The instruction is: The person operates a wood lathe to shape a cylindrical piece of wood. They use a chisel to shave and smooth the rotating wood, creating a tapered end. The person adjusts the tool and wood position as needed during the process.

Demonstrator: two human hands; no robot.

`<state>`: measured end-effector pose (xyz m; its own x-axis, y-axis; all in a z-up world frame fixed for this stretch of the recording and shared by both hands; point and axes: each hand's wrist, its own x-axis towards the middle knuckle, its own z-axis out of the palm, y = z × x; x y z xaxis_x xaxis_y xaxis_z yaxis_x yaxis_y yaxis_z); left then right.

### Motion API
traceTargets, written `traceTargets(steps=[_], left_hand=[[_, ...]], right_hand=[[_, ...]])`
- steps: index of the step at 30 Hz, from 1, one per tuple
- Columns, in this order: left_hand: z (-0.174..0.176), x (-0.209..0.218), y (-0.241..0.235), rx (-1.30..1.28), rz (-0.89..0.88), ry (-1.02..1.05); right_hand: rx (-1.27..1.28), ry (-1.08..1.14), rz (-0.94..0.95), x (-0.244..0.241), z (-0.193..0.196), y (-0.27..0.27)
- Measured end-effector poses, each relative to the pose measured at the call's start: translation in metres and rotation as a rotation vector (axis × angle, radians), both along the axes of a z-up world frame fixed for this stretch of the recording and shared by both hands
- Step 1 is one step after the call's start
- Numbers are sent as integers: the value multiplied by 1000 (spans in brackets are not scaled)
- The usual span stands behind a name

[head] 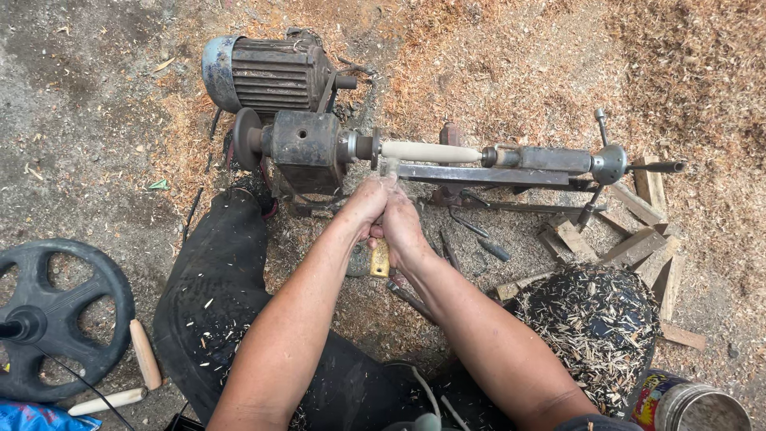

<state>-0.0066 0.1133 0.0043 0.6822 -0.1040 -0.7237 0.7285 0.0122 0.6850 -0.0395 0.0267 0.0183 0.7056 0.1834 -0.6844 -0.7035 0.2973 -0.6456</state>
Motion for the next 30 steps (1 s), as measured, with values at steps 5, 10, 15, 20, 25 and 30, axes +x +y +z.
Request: traceTargets(steps=[5,10,15,20,25,30], left_hand=[[6,-1,-6,21,-32,15],[-6,0,-13,-27,18,42],[-19,-2,-20,-25,49,15],[-22,-4,-28,-65,42,-39],[-23,-5,-35,23,58,-8],[-32,-3,-38,33,50,-60]], right_hand=[[5,38,-17,0,1,-9],[39,25,6,-1,0,-17],[20,0,46,-1,12,-27],[-10,58,61,1,28,-36],[-20,87,60,3,33,-45],[-3,140,38,4,22,-50]])
